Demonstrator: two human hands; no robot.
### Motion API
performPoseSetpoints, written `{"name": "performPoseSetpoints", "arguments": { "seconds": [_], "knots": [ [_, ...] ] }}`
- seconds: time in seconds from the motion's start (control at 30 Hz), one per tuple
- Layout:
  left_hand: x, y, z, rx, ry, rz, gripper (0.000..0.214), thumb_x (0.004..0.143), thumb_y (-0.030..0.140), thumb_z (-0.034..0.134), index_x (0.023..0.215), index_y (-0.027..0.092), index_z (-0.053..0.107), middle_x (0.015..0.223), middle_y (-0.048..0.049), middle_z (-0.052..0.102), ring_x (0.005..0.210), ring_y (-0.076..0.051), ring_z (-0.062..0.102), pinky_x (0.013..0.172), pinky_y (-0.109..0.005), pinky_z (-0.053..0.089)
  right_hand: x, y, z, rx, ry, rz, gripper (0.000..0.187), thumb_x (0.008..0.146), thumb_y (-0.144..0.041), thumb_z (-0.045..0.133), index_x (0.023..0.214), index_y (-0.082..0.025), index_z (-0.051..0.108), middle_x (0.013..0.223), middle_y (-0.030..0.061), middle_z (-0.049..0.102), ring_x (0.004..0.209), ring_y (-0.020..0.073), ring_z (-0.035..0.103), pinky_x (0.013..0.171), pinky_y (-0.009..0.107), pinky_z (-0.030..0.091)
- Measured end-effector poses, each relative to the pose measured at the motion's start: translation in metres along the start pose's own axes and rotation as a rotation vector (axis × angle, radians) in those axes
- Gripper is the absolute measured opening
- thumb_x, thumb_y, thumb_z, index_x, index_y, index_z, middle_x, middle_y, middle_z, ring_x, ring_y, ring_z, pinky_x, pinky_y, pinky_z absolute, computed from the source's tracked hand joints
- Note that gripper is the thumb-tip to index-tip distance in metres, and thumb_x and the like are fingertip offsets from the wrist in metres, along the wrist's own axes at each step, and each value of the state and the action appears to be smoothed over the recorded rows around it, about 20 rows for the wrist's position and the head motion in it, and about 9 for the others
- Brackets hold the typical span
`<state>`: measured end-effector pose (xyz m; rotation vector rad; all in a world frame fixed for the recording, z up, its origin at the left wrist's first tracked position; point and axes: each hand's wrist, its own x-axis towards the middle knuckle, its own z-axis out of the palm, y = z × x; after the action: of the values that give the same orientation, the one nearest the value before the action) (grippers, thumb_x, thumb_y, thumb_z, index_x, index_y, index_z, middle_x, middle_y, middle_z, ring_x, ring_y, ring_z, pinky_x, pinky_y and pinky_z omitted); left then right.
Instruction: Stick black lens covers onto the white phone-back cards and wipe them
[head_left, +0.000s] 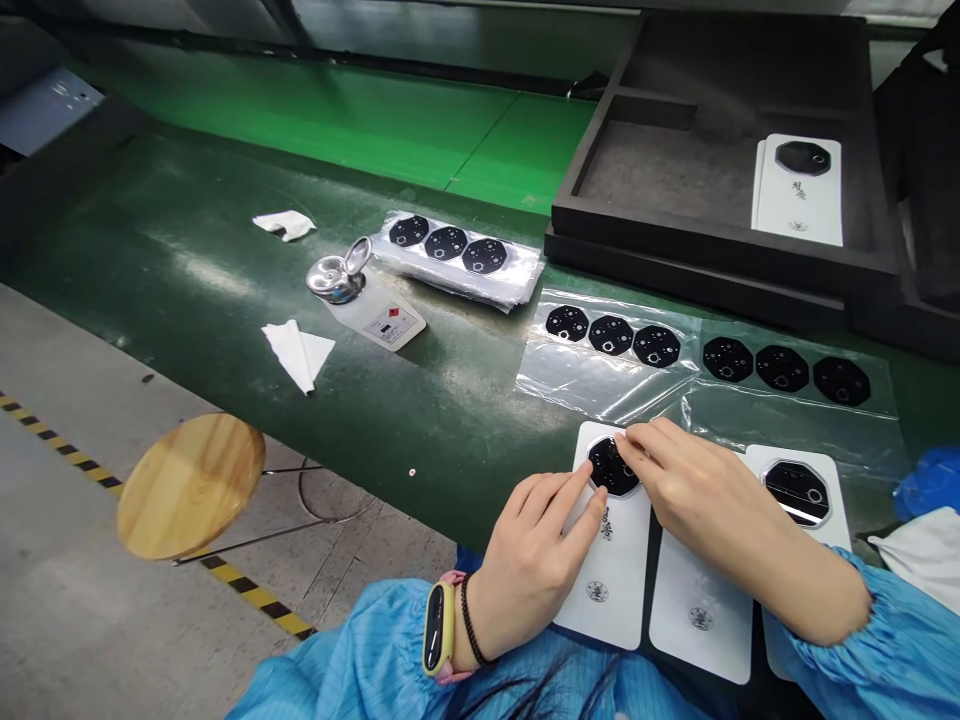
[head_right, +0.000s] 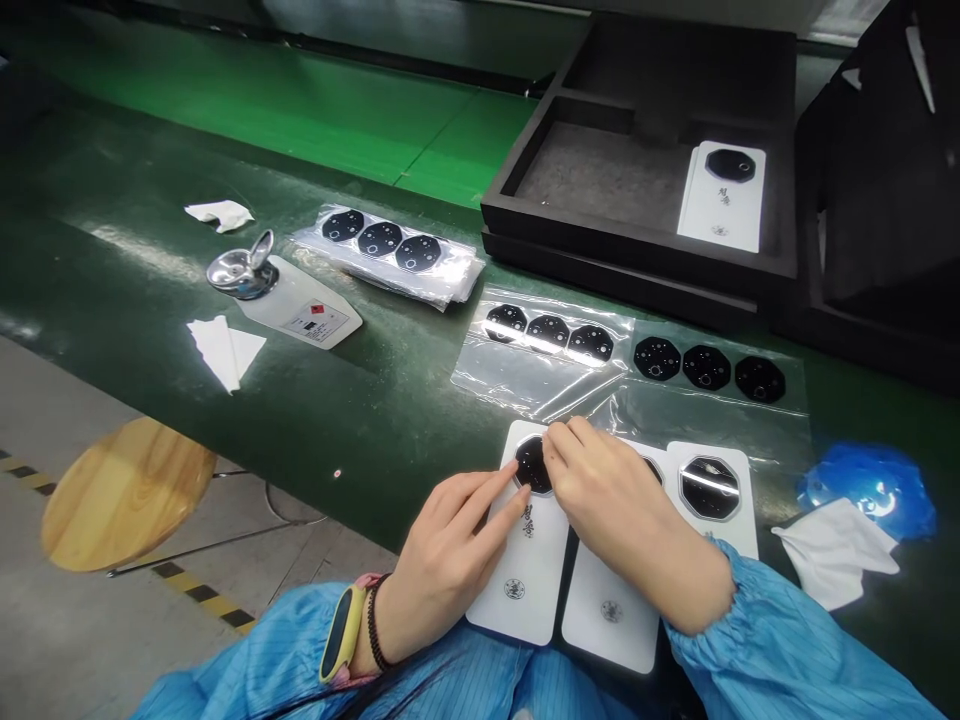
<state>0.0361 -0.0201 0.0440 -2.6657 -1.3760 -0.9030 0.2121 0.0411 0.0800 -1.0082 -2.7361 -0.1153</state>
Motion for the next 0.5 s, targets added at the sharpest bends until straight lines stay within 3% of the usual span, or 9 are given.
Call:
{"name": "performPoseSetpoints", "arguments": {
  "seconds": [0.23,0.5],
  "knots": [
    [0.002,-0.001,-0.002,0.026,-0.020,0.048,0.027,0.092,0.003,0.037,0.099,0.007,0.063,0.107,-0.0175,0.068,0.088,-0.022,0.061,0.076,-0.036,0.054,-0.006,0.009,-0.001,0.239,0.019,0.190,0.033,0.085,-0.003,0.034,0.089,-0.012,0.065,0.083,0.0086,0.065,0.071,0.0176,0.061,0.050,0.025,0.052],
    [0.002,-0.001,-0.001,0.012,-0.033,0.026,0.027,0.090,0.002,0.038,0.100,0.007,0.063,0.105,-0.0193,0.067,0.088,-0.024,0.060,0.074,-0.037,0.054,-0.011,0.013,-0.001,0.252,0.028,0.328,0.026,0.085,-0.010,0.036,0.085,-0.013,0.062,0.078,0.0081,0.064,0.072,0.0204,0.061,0.054,0.030,0.052]
  ]
}}
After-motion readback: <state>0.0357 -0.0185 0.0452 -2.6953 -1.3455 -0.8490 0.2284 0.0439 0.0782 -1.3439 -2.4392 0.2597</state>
